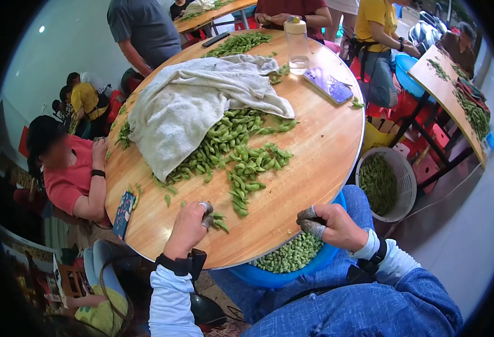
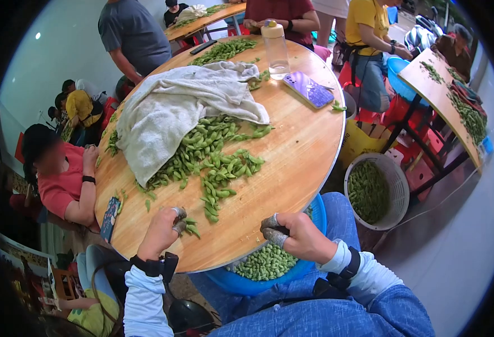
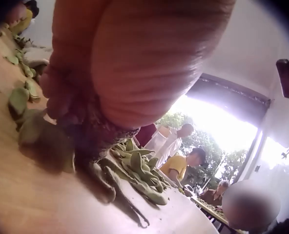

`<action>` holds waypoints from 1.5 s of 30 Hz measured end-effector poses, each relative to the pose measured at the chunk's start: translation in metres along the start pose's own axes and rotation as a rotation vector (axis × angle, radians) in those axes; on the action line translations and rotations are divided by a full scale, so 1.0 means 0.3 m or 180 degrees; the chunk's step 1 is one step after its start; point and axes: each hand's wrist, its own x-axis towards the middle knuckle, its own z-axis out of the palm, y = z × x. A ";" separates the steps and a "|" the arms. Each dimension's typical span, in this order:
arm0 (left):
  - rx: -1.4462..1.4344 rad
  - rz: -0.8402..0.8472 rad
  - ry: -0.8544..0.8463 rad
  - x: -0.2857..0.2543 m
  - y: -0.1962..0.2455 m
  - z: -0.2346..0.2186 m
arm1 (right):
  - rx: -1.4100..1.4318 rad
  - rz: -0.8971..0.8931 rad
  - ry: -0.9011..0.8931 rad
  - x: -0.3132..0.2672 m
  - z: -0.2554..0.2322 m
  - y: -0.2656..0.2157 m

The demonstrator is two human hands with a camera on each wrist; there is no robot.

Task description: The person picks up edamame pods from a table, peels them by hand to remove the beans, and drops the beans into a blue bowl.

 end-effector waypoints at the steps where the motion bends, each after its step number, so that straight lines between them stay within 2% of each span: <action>1: -0.0185 -0.0210 -0.0135 -0.001 0.004 -0.007 | 0.0041 -0.0019 -0.0024 0.001 0.007 0.002; 2: -0.0360 -0.0404 -0.0266 0.005 0.005 -0.015 | 0.0080 -0.0048 -0.0031 0.003 0.010 0.004; 5: 0.0070 0.0333 0.0111 0.007 -0.046 0.022 | 0.0000 -0.0256 0.0004 0.006 0.029 0.012; 8: 0.0672 0.0625 0.0528 0.000 0.001 -0.001 | -0.0074 -0.0243 -0.0102 0.013 0.042 0.009; 12: 0.0905 0.0317 0.1240 -0.040 0.028 -0.037 | 0.0313 -0.0072 -0.0162 0.031 0.091 -0.003; 13: 0.0457 0.0165 0.1479 -0.059 0.036 -0.045 | 0.0379 -0.0053 -0.0205 0.039 0.103 -0.011; 16: -0.2586 -0.0901 0.1337 -0.127 0.081 -0.021 | 0.0317 -0.0252 -0.0328 0.072 0.149 -0.028; 17: -0.3313 -0.1044 0.1018 -0.153 0.117 -0.039 | 0.0278 -0.0093 -0.0586 0.084 0.156 -0.031; 20: -0.4432 -0.1087 0.0401 -0.201 0.145 0.023 | 0.0665 0.0158 -0.0754 0.117 0.209 -0.043; 21: -0.4566 -0.1171 0.0238 -0.203 0.152 0.041 | 0.0932 0.0124 -0.0663 0.126 0.234 -0.043; 24: -0.4904 -0.1491 -0.0193 -0.222 0.153 0.088 | 0.1637 0.0572 -0.0730 0.150 0.288 -0.045; 26: -0.5037 -0.1555 -0.0408 -0.209 0.139 0.115 | 0.1528 0.0397 -0.0834 0.164 0.325 0.000; 27: -0.5281 -0.1521 -0.0365 -0.200 0.133 0.135 | 0.1316 0.0503 -0.0914 0.176 0.334 0.016; 31: -0.5300 -0.0820 0.0239 -0.171 0.124 0.193 | 0.1092 0.0156 -0.0809 0.212 0.336 0.036; 34: -0.4646 -0.1297 0.0106 -0.184 0.122 0.206 | 0.1148 0.0060 -0.0883 0.221 0.326 0.058; 35: -0.4686 -0.1205 0.0252 -0.191 0.121 0.224 | 0.0972 0.0047 -0.0922 0.214 0.320 0.054; 39: -0.4541 -0.0835 0.0601 -0.196 0.124 0.244 | 0.1301 0.0333 -0.0823 0.185 0.340 0.069; 42: -0.4519 -0.0849 0.0328 -0.194 0.112 0.215 | 0.1527 0.0661 -0.0738 0.163 0.350 0.013; 45: -0.4859 -0.1042 0.0105 -0.191 0.115 0.187 | 0.1385 0.0672 -0.0620 0.152 0.355 0.003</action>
